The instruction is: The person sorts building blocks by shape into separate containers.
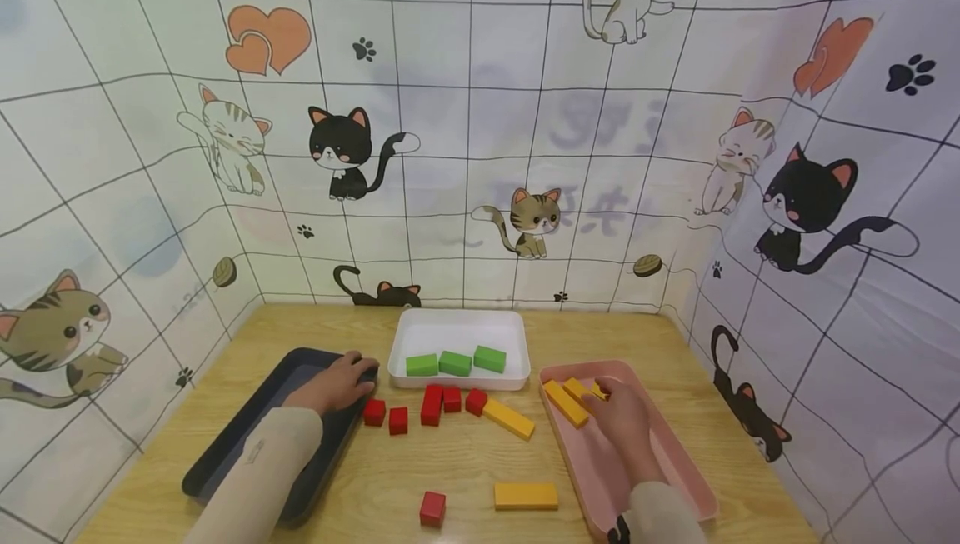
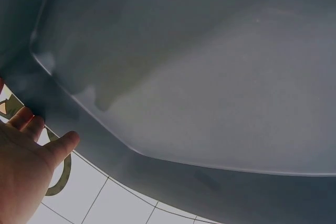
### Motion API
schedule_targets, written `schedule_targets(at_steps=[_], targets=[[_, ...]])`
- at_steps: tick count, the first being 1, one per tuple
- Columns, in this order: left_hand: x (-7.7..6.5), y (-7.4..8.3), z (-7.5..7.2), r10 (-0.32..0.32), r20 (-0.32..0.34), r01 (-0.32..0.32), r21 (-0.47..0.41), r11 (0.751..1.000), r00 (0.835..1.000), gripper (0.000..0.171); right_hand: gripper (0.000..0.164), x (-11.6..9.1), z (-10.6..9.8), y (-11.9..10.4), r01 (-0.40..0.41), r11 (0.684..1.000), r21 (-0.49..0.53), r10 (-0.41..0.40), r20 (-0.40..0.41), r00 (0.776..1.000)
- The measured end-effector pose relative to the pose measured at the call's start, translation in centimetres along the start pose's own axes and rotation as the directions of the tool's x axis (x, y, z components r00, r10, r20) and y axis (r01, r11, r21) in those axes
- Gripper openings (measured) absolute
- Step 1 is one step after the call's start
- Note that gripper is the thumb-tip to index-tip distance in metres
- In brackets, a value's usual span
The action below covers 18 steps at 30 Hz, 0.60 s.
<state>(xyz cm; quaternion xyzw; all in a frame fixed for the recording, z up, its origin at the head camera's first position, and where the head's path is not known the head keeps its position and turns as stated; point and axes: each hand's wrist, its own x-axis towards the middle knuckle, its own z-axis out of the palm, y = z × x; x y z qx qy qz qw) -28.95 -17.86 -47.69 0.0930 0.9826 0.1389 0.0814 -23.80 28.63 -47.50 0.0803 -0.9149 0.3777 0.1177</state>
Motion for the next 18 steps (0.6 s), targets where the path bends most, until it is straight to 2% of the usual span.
schedule_targets(at_steps=[2, 4, 6, 8, 10, 14, 18], targets=[[0.0, -0.1, 0.1, 0.004, -0.002, -0.004, 0.0, 1.0, 1.0, 0.044, 0.053, 0.2, 0.3, -0.6, 0.085, 0.996, 0.028, -0.085, -0.004, 0.996], [0.0, -0.1, 0.0, 0.0, -0.002, 0.0, -0.007, 1.0, 1.0, 0.044, 0.067, 0.4, 0.7, -1.3, 0.1, 0.991, 0.091, -0.101, 0.014, 0.995], [0.0, -0.1, 0.0, -0.004, -0.004, 0.004, -0.011, 1.0, 1.0, 0.044, 0.059, 0.2, 1.1, -2.1, 0.0, 0.997, 0.083, -0.001, 0.007, 1.0], [0.0, -0.1, -0.1, -0.01, -0.004, 0.01, -0.018, 1.0, 1.0, 0.045, 0.045, 0.1, 1.6, -2.9, -0.105, 0.991, 0.078, 0.104, 0.017, 0.994], [0.0, -0.1, 0.0, -0.012, -0.002, 0.012, -0.014, 1.0, 1.0, 0.045, 0.034, 0.1, 2.1, -3.7, -0.167, 0.983, 0.077, 0.165, 0.028, 0.986], [0.0, -0.1, 0.1, -0.003, -0.003, 0.003, -0.013, 1.0, 1.0, 0.045, 0.028, 0.2, 3.3, -5.2, -0.237, 0.97, 0.054, 0.235, 0.035, 0.971], [0.0, -0.1, 0.0, 0.004, -0.006, -0.004, -0.011, 1.0, 1.0, 0.045, 0.036, 0.1, 4.6, -6.5, -0.254, 0.965, 0.065, 0.251, 0.05, 0.967]])
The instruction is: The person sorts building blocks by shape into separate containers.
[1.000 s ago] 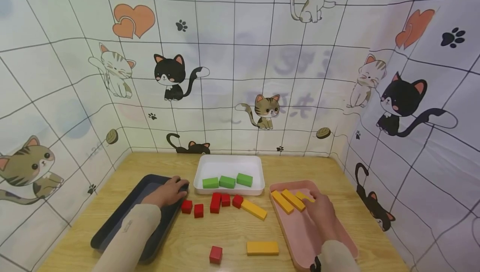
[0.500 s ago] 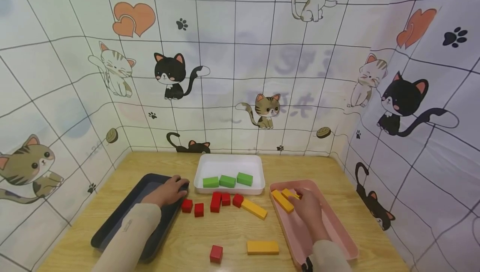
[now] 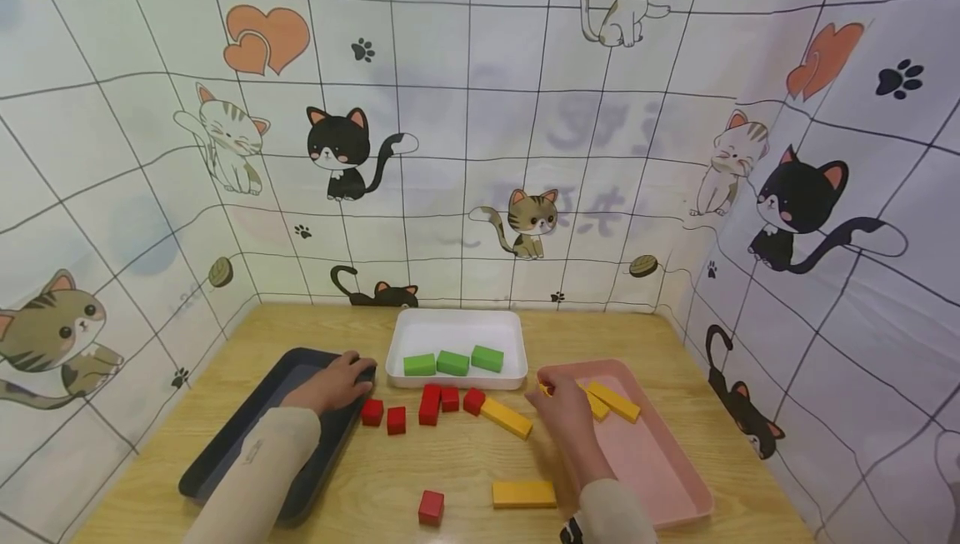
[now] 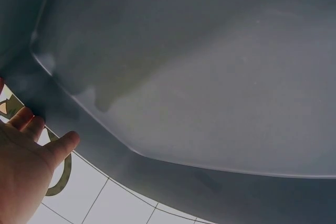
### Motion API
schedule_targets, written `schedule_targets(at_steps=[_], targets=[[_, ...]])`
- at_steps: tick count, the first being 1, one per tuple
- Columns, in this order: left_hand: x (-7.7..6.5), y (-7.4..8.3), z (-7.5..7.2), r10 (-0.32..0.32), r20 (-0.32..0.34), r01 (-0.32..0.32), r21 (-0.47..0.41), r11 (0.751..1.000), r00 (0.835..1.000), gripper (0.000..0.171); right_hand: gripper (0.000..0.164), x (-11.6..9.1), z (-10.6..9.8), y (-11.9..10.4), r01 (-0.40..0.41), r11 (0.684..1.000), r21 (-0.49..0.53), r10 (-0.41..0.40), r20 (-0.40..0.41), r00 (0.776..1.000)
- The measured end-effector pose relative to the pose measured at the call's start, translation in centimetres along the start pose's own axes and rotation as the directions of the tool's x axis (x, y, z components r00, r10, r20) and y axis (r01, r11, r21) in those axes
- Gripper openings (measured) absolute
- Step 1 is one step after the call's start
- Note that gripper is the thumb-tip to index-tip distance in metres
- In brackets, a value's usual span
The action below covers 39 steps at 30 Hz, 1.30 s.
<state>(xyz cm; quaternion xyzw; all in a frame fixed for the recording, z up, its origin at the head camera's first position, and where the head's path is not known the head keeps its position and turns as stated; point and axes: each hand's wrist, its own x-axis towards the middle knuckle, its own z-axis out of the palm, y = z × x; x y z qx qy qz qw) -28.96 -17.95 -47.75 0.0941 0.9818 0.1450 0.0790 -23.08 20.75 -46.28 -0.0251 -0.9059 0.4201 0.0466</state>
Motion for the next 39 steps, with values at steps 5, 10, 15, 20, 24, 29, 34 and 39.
schedule_targets(at_steps=[5, 10, 15, 20, 24, 29, 34, 39], targets=[[0.0, 0.0, -0.1, -0.004, -0.004, 0.004, 0.001, 1.0, 1.0, 0.044, 0.045, -0.3, 2.0, -1.0, -0.048, 0.999, 0.007, 0.047, 0.044, 0.998], [-0.1, 0.1, -0.2, -0.004, -0.003, 0.004, 0.0, 1.0, 1.0, 0.045, 0.042, -0.5, 3.8, -1.0, -0.01, 0.997, -0.079, 0.014, 0.053, 0.999], [-0.2, 0.0, -0.1, -0.003, 0.002, 0.003, -0.003, 1.0, 1.0, 0.045, 0.039, -0.7, 5.0, -0.7, -0.035, 0.997, -0.075, 0.04, 0.064, 0.997], [-0.2, 0.1, 0.0, -0.006, 0.007, 0.007, -0.004, 1.0, 1.0, 0.045, 0.042, -0.6, 5.7, -0.2, -0.066, 0.995, -0.08, 0.073, 0.081, 0.994], [-0.2, 0.2, 0.0, -0.004, 0.01, 0.004, -0.005, 1.0, 1.0, 0.044, 0.042, -0.5, 6.1, 0.4, -0.033, 0.988, -0.149, 0.044, 0.069, 0.997], [-0.1, 0.2, 0.1, 0.007, 0.002, -0.007, 0.001, 1.0, 1.0, 0.044, 0.04, -0.6, 6.1, 0.9, 0.044, 0.956, -0.29, -0.024, 0.071, 0.997], [-0.2, 0.2, 0.0, 0.003, -0.002, -0.003, 0.0, 1.0, 1.0, 0.044, 0.032, -0.5, 6.2, 1.4, 0.06, 0.943, -0.328, -0.029, 0.099, 0.995], [-0.2, 0.1, 0.0, -0.003, -0.002, 0.003, 0.006, 1.0, 1.0, 0.043, 0.024, -0.5, 6.3, 1.7, 0.049, 0.942, -0.332, -0.01, 0.119, 0.993]])
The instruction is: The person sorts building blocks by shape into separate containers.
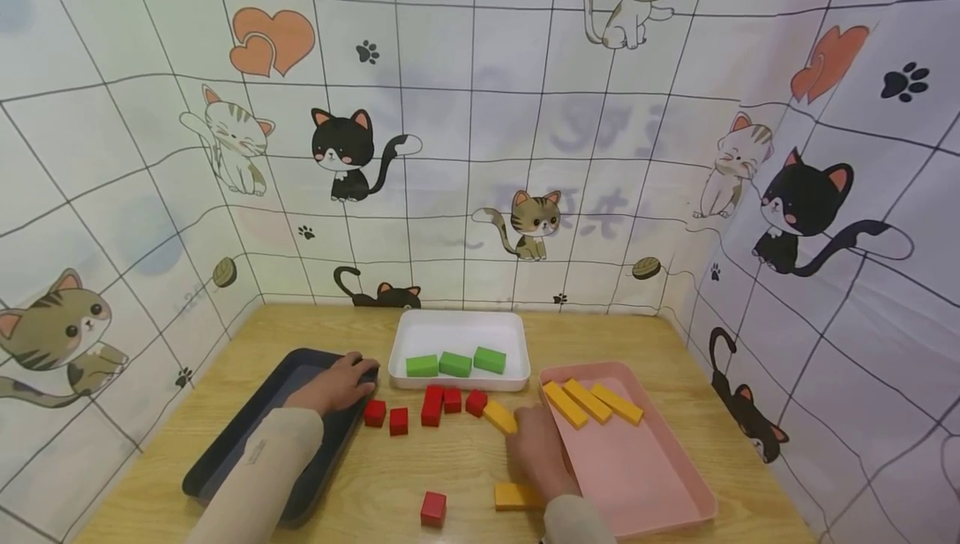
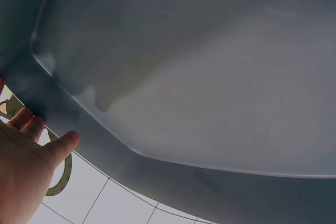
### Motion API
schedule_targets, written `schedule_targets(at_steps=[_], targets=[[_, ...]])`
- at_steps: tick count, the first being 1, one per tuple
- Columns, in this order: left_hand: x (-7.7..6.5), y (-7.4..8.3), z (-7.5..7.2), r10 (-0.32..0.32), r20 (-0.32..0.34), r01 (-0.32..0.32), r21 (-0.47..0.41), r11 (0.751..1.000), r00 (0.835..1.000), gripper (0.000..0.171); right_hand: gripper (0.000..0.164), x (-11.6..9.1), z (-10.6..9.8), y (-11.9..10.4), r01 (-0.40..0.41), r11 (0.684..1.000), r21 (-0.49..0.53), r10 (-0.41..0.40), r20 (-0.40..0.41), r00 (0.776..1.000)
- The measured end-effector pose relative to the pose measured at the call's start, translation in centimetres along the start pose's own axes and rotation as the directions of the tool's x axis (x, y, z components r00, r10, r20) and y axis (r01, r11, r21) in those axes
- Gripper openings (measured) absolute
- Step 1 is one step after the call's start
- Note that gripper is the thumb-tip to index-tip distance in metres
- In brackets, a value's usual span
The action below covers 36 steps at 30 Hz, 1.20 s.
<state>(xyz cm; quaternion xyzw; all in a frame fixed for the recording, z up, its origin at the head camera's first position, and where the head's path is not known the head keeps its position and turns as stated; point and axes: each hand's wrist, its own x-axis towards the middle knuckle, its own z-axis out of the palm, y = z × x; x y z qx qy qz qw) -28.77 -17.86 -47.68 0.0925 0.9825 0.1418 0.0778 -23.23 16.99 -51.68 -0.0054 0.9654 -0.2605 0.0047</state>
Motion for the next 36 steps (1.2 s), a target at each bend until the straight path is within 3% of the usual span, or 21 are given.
schedule_targets(at_steps=[14, 28, 36], targets=[[0.0, 0.0, 0.2, 0.0, 0.008, 0.0, -0.002, 1.0, 1.0, 0.044, 0.034, -0.8, -0.8, -0.6, -0.09, 0.991, 0.103, 0.088, 0.024, 0.996], [0.1, 0.0, -0.1, -0.007, 0.015, 0.007, -0.002, 1.0, 1.0, 0.044, 0.037, -0.9, -1.5, -1.1, -0.083, 0.983, 0.166, 0.085, -0.003, 0.996], [0.2, 0.1, -0.1, -0.01, 0.019, 0.01, -0.001, 1.0, 1.0, 0.045, 0.036, -1.0, -3.1, -1.6, -0.127, 0.973, 0.193, 0.125, 0.021, 0.992]])
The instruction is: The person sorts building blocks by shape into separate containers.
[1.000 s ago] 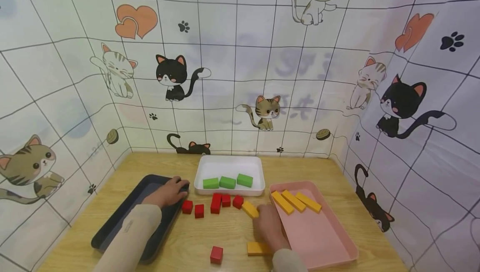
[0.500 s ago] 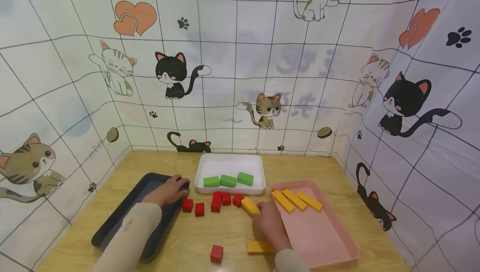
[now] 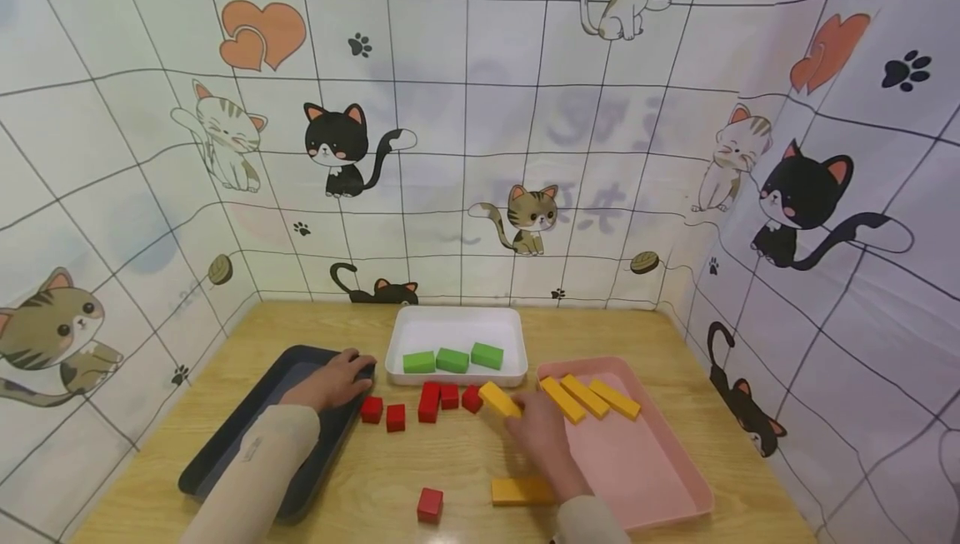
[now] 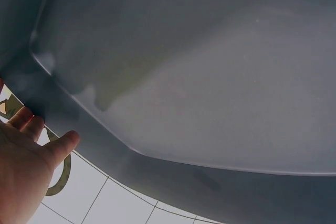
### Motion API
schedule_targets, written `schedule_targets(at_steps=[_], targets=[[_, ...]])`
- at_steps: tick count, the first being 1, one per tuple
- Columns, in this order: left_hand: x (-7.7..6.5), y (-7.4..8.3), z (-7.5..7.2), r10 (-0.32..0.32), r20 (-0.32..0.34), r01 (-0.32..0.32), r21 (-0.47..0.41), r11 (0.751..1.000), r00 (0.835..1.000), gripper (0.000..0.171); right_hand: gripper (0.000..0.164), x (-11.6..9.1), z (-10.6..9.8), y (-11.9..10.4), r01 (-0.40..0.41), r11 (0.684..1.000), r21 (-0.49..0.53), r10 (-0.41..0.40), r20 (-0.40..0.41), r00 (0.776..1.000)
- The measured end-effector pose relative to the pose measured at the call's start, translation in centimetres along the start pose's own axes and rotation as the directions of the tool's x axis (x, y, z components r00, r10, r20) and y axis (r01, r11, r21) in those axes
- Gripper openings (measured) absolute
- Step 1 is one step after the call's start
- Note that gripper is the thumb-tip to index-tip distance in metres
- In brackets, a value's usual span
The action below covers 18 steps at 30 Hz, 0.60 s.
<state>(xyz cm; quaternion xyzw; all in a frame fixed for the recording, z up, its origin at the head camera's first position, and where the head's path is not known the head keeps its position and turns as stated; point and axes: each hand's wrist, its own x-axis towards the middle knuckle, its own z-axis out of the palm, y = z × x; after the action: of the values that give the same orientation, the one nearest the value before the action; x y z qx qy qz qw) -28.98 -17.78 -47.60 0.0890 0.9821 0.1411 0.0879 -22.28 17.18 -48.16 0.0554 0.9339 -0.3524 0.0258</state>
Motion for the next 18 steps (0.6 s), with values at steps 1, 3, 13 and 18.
schedule_targets(at_steps=[1, 3, 13, 18], targets=[[0.0, 0.0, 0.0, -0.002, 0.002, 0.002, 0.0, 1.0, 1.0, 0.045, 0.036, -0.1, -0.2, -0.1, -0.013, 1.0, 0.014, 0.013, 0.002, 1.0], [0.0, 0.0, 0.0, -0.004, 0.003, 0.004, -0.001, 1.0, 1.0, 0.045, 0.037, -0.2, -0.6, -0.3, -0.044, 0.998, 0.043, 0.044, 0.007, 0.999], [0.1, -0.2, 0.2, 0.005, -0.006, -0.005, -0.003, 1.0, 1.0, 0.046, 0.04, -0.2, -1.9, 0.2, -0.035, 0.996, 0.077, 0.036, -0.015, 0.999], [0.0, -0.2, 0.2, 0.01, -0.009, -0.01, 0.0, 1.0, 1.0, 0.045, 0.041, -0.4, -3.4, 1.2, 0.058, 0.997, 0.045, -0.056, -0.062, 0.997]])
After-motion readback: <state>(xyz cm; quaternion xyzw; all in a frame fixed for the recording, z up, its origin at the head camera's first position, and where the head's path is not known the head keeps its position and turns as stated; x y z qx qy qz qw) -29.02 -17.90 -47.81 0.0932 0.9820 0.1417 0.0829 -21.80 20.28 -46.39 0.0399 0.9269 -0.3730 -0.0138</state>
